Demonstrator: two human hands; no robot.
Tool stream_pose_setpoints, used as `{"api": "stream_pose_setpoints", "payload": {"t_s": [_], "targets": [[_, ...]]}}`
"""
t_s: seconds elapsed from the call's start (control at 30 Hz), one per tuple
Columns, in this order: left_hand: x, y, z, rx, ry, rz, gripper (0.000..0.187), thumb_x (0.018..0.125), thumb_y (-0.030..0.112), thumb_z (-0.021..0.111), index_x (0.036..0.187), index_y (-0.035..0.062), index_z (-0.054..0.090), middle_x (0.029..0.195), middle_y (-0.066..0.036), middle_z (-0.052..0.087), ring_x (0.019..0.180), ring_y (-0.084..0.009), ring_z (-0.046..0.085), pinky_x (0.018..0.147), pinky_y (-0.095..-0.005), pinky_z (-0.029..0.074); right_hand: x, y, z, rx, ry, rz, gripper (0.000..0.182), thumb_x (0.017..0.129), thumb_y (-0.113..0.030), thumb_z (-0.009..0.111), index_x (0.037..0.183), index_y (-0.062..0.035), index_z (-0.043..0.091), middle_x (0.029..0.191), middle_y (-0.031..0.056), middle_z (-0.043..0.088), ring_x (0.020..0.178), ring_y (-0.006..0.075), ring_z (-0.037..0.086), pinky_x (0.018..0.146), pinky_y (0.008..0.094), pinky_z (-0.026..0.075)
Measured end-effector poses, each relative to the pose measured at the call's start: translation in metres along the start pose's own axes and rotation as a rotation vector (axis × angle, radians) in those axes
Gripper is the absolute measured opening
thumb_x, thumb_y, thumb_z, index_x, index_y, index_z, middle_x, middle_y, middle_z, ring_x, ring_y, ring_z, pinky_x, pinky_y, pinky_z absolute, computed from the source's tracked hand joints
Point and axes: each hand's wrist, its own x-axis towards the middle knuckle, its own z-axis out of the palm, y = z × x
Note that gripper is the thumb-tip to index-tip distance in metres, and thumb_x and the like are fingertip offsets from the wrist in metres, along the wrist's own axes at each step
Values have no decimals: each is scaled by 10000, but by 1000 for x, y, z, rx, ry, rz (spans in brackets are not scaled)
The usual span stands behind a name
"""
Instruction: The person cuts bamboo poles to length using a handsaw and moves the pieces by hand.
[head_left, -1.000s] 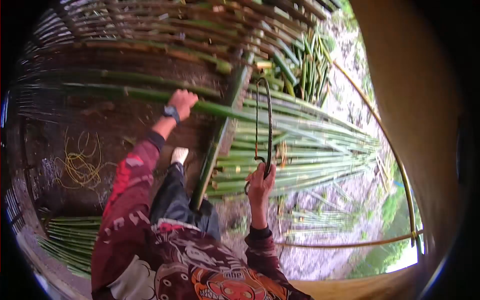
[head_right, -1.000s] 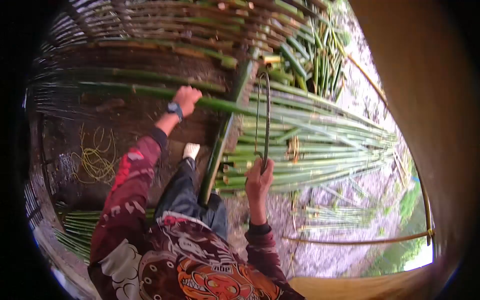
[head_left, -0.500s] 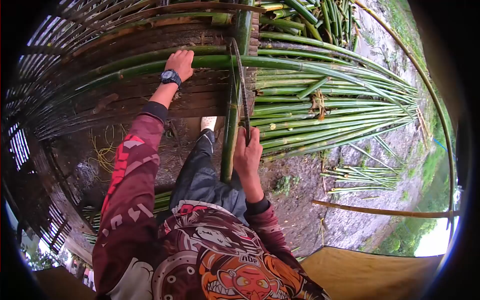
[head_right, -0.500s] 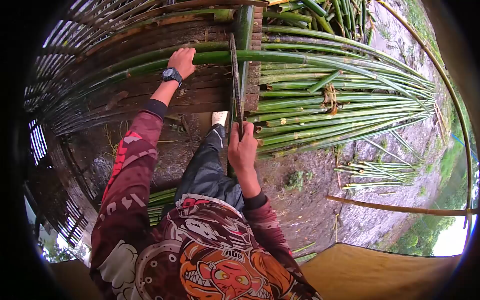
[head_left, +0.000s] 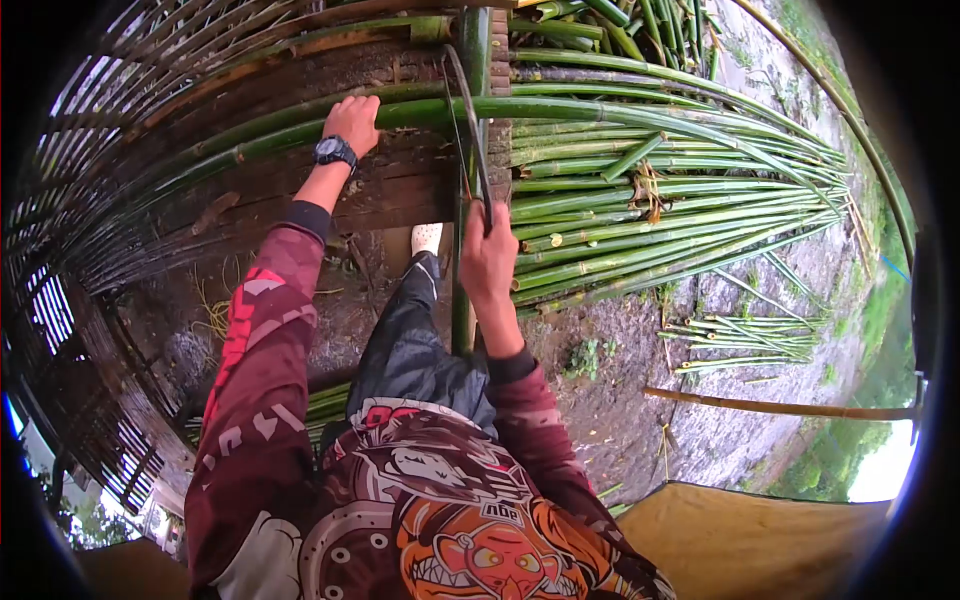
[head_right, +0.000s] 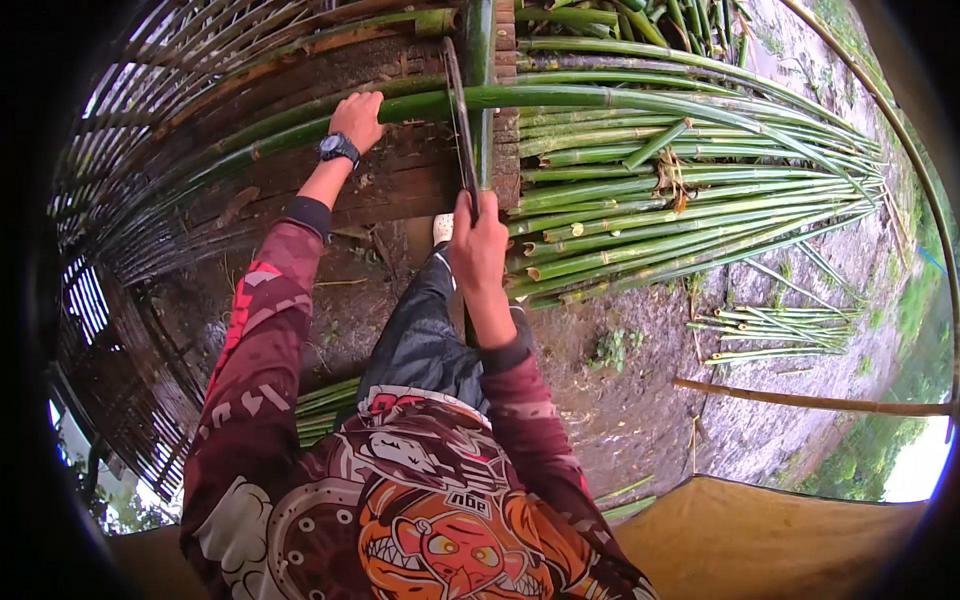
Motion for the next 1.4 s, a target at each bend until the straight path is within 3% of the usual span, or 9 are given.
{"api": "stream_pose_setpoints", "payload": {"t_s": [0.17,0.33,0.4,0.47,0.7,0.83,0.9,1.2,1.4], "targets": [[-15,-22,-15,168,-154,-237,395,816,138,716,1204,111,648,1145,-117,704,1113,-351,629,938,-544,467,-23,8,-33,15,56,-6,202,1039,-241,587,1021,-40,572,709,230,620,654,448,636,568,482,460],[-26,9,6,92,-52,7,156,822,167,699,958,109,652,905,-123,707,932,-359,674,779,-504,553,-92,35,-100,-42,114,70,177,1039,-230,586,1017,-54,594,661,182,585,555,315,608,521,418,437],[-40,54,10,-37,29,25,116,803,136,663,907,103,623,884,-107,707,900,-354,682,760,-499,569,-111,57,-114,32,123,126,241,1060,-228,565,911,-44,517,579,0,480,511,85,443,474,302,345],[-48,85,29,-115,88,89,122,813,162,676,897,109,604,877,-97,693,891,-342,678,755,-487,574,-115,70,-124,0,159,91,271,1068,-249,560,895,-46,509,560,9,480,488,102,446,463,312,346],[-65,121,50,-112,42,87,111,842,198,662,888,124,593,866,-79,685,887,-318,676,740,-470,577,-103,69,-141,-150,53,192,206,1061,-244,555,1050,-39,573,686,215,605,643,462,612,565,488,441],[-70,127,54,-122,46,97,107,839,195,661,889,127,594,865,-79,689,887,-317,678,741,-468,577,-94,72,-142,-121,61,148,202,1061,-236,554,1040,-36,569,696,226,606,645,457,620,563,500,430],[-71,130,50,-92,2,86,108,837,194,663,890,129,594,856,-86,696,864,-320,694,732,-467,581,-94,65,-146,-89,39,169,270,1080,-273,530,945,-39,537,616,142,506,527,289,511,522,430,369],[-68,131,55,-34,18,91,152,807,211,692,895,128,600,821,-106,700,796,-327,722,684,-483,589,-7,88,-114,-141,59,30,266,1074,-271,518,1022,-14,559,710,280,592,695,511,589,564,531,405],[-65,131,53,-1,-63,61,230,824,277,709,944,125,584,874,-105,709,844,-333,727,713,-478,594,-92,62,-164,-113,18,157,276,1068,-246,508,1010,14,581,751,220,551,675,421,530,641,458,449]]}}
